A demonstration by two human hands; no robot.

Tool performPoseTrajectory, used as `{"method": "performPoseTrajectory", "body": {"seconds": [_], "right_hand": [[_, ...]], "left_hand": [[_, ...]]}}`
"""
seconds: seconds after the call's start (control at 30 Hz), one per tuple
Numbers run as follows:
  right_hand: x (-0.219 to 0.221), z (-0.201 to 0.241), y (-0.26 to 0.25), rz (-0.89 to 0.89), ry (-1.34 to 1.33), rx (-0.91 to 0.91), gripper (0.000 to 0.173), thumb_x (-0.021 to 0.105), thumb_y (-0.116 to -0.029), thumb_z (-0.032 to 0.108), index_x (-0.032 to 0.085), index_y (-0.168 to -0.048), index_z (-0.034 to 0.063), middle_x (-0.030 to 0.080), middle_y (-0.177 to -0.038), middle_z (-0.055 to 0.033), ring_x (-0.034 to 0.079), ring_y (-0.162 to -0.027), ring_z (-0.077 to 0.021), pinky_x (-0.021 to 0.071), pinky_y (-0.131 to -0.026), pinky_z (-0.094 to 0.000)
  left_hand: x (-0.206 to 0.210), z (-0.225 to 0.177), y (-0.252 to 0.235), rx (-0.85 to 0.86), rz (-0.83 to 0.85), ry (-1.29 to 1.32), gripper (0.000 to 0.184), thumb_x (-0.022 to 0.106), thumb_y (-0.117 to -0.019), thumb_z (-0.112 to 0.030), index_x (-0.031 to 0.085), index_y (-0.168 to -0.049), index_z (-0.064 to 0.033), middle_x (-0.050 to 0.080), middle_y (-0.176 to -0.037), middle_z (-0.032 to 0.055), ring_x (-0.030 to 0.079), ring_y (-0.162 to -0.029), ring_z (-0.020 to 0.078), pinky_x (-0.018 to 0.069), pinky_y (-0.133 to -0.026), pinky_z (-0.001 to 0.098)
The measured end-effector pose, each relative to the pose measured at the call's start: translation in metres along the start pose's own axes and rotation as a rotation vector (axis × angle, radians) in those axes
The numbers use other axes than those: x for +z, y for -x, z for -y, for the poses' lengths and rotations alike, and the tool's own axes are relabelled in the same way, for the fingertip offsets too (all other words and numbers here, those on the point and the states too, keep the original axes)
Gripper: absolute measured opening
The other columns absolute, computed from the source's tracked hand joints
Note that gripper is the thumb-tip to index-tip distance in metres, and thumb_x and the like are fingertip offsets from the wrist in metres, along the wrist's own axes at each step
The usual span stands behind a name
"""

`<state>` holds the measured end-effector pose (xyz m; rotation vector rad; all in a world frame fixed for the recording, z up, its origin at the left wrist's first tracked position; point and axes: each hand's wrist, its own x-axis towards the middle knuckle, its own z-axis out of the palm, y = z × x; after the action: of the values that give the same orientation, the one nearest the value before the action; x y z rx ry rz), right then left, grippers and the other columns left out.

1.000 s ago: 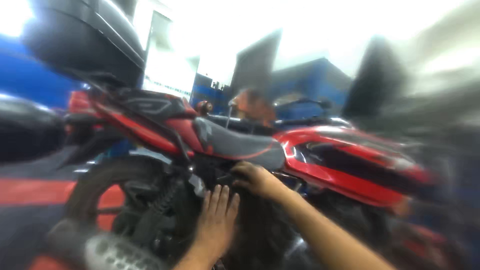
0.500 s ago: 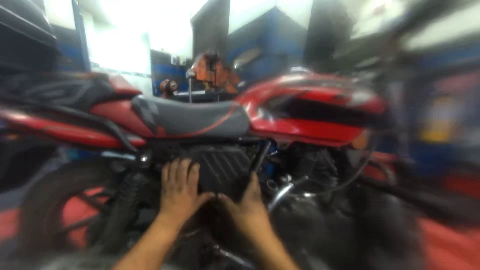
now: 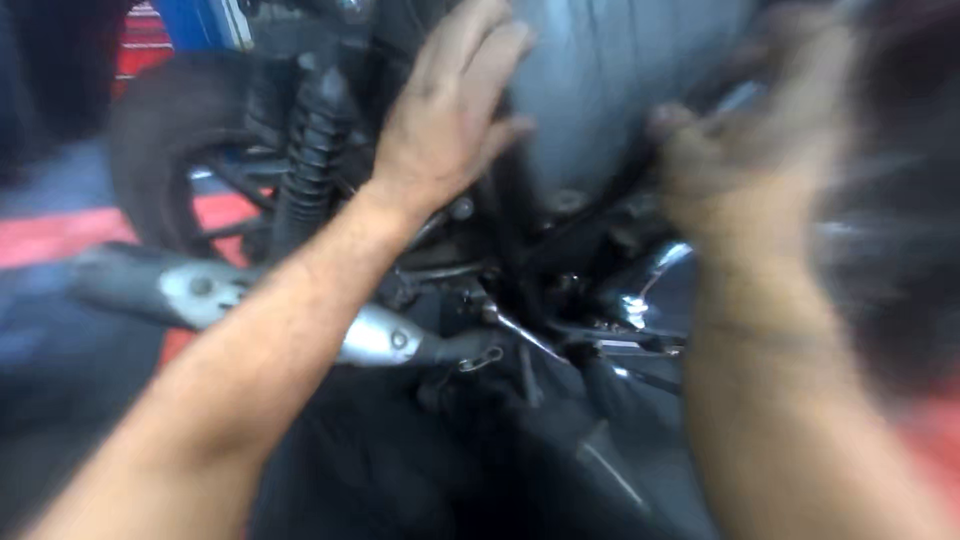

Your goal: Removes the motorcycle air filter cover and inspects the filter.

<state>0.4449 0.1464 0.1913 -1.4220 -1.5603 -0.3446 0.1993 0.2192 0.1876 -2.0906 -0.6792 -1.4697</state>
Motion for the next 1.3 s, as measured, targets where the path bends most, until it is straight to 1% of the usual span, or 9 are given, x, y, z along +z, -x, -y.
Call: {"method": "performPoseTrajectory", "body": {"seconds": [0.07, 0.17, 0.27, 0.5, 0.67, 0.83, 1.1, 1.2, 1.3], "right_hand": [[0.007, 0.011, 0.021, 0.049, 0.071, -0.081, 0.071, 0.059, -0.0979, 0.05, 0.045, -0.149, 0.0028, 0.04, -0.153, -0.0297, 0.046, -0.139, -0.0403, 0.0423, -0.111, -0.0564], [0.036, 0.025, 0.064, 0.095, 0.21, -0.044, 0.129, 0.075, -0.0682, 0.078, 0.026, -0.161, 0.0042, 0.004, -0.167, -0.0345, 0.023, -0.15, -0.055, 0.0383, -0.111, -0.0695], [0.059, 0.01, 0.069, -0.076, 0.228, -0.102, 0.125, 0.086, -0.0688, 0.056, 0.024, -0.161, -0.0006, 0.018, -0.162, -0.0386, 0.031, -0.146, -0.0556, 0.0409, -0.111, -0.0637], [0.037, -0.001, 0.064, -0.206, 0.139, -0.398, 0.056, 0.08, -0.0848, 0.034, 0.065, -0.131, 0.0047, 0.049, -0.146, -0.0308, 0.05, -0.135, -0.0419, 0.0443, -0.111, -0.0512], [0.043, -0.01, 0.067, -0.102, 0.133, -0.317, 0.065, 0.085, -0.0799, 0.029, 0.061, -0.136, 0.0059, 0.044, -0.149, -0.0288, 0.048, -0.136, -0.0405, 0.045, -0.111, -0.0502], [0.045, -0.011, 0.064, -0.063, 0.153, -0.261, 0.068, 0.088, -0.0765, 0.027, 0.06, -0.134, 0.0046, 0.042, -0.151, -0.0289, 0.05, -0.135, -0.0418, 0.0491, -0.106, -0.0526], [0.041, -0.01, 0.06, 0.017, 0.196, -0.187, 0.074, 0.09, -0.0714, 0.019, 0.056, -0.136, 0.0072, 0.036, -0.157, -0.0273, 0.062, -0.116, -0.0479, 0.059, -0.081, -0.0611], [0.04, -0.015, 0.057, 0.058, 0.203, -0.252, 0.088, 0.088, -0.0788, 0.027, 0.045, -0.154, 0.0165, 0.025, -0.163, -0.0269, 0.064, -0.111, -0.0487, 0.0597, -0.077, -0.0625], [0.044, -0.019, 0.05, 0.098, 0.285, -0.36, 0.078, 0.082, -0.086, 0.035, 0.048, -0.155, 0.0273, 0.015, -0.169, -0.0263, 0.065, -0.111, -0.0492, 0.0588, -0.075, -0.0619]], "left_hand": [[0.008, 0.004, 0.006, 0.053, -0.053, -0.048, 0.042, 0.076, -0.0911, -0.043, 0.074, -0.11, -0.0064, 0.071, -0.115, 0.0141, 0.067, -0.112, 0.0276, 0.0538, -0.101, 0.0379], [0.017, 0.004, 0.009, 0.095, -0.052, -0.135, 0.043, 0.065, -0.0976, -0.05, 0.072, -0.095, -0.0079, 0.072, -0.099, 0.0109, 0.071, -0.102, 0.0275, 0.0501, -0.106, 0.0482], [0.016, 0.006, 0.012, 0.121, 0.002, -0.159, 0.044, 0.058, -0.1014, -0.05, 0.072, -0.09, -0.0099, 0.073, -0.091, 0.0074, 0.071, -0.093, 0.0241, 0.0487, -0.101, 0.0466], [-0.008, 0.007, 0.014, 0.298, 0.201, -0.165, 0.034, 0.048, -0.1077, -0.033, 0.073, -0.1, -0.0122, 0.073, -0.109, 0.0059, 0.066, -0.114, 0.0275, 0.0509, -0.096, 0.0465], [-0.003, -0.015, 0.025, 0.332, 0.426, -0.207, 0.032, 0.053, -0.1032, -0.035, 0.074, -0.1, -0.0103, 0.074, -0.106, 0.0082, 0.057, -0.128, 0.0361, 0.0353, -0.115, 0.0553], [0.011, -0.052, 0.043, 0.148, 0.64, -0.321, 0.041, 0.059, -0.0993, -0.041, 0.071, -0.123, -0.0108, 0.065, -0.138, 0.0101, 0.043, -0.143, 0.0384, 0.0247, -0.12, 0.059], [0.035, -0.082, 0.043, -0.011, 0.839, -0.479, 0.036, 0.052, -0.0996, -0.01, 0.067, -0.132, -0.0088, 0.044, -0.157, 0.011, 0.033, -0.148, 0.0343, 0.0145, -0.125, 0.0541], [0.033, -0.083, 0.048, 0.041, 0.822, -0.532, 0.038, 0.048, -0.1013, -0.01, 0.066, -0.135, -0.0082, 0.053, -0.153, 0.0117, 0.031, -0.152, 0.0362, 0.0072, -0.127, 0.061], [0.03, -0.083, 0.058, 0.089, 0.752, -0.545, 0.042, 0.043, -0.103, -0.008, 0.062, -0.14, -0.0067, 0.055, -0.152, 0.0124, 0.035, -0.152, 0.0349, 0.011, -0.127, 0.0602]]}}
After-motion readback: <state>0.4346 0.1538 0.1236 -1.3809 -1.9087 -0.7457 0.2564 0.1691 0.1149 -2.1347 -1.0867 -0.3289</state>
